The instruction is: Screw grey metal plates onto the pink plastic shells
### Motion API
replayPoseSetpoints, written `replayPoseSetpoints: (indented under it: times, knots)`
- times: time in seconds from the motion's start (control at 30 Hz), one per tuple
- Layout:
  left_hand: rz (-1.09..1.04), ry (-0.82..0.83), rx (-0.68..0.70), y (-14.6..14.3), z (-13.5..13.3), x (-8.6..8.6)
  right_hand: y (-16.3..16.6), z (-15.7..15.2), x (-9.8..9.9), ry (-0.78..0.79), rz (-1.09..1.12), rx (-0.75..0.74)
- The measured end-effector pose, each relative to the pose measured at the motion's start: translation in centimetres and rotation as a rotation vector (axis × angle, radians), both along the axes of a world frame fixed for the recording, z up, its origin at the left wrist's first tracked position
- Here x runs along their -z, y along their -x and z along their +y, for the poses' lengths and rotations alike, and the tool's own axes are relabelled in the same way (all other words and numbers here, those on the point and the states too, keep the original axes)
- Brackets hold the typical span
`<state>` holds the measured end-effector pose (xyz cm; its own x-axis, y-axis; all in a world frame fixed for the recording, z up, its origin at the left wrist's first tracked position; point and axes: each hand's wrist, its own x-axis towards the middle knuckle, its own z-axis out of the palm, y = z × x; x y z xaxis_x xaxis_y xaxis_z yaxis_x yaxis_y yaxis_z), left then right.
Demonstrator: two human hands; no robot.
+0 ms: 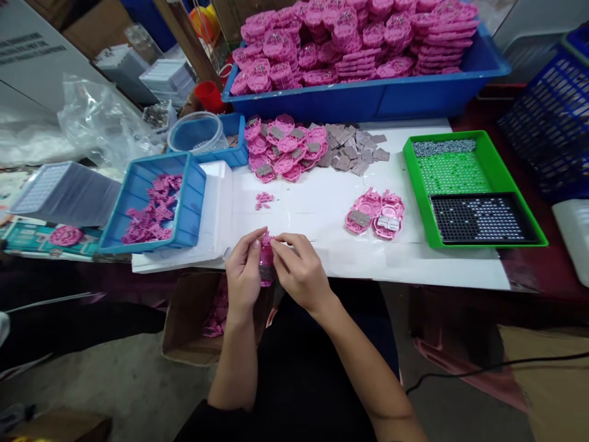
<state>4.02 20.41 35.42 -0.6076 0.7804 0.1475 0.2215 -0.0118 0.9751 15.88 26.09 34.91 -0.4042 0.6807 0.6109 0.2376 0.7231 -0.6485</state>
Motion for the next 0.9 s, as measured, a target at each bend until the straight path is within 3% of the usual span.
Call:
replayPoseSetpoints:
  times: [0.2, 0.33, 0.5, 0.6, 0.9]
  knots:
    - [-0.055, -0.025, -0.008, -0.7, -0.2, 0.1, 0.0, -0.6, 0.4, 0.020, 0.038, 0.011]
    - [0.020, -0.112, -0.045, -0.9, -0.5, 0.2, 0.0, -1.1, 0.1, 0.013, 0.104, -0.012]
    - [0.096, -0.296, -0.019, -1.0, -1.0, 0.0, 0.0, -1.5, -1.0, 0.315, 0.284, -0.039]
    - [0.122, -0.343, 0.000, -1.0, -1.2, -0.1, -0.4, -1.5, -1.9, 0.443, 0.244, -0.130]
    - [0.246, -0.259, 0.092, -0.4, -2.7, -0.7, -1.8, -1.5, -3.1, 0.144, 0.125, -0.131]
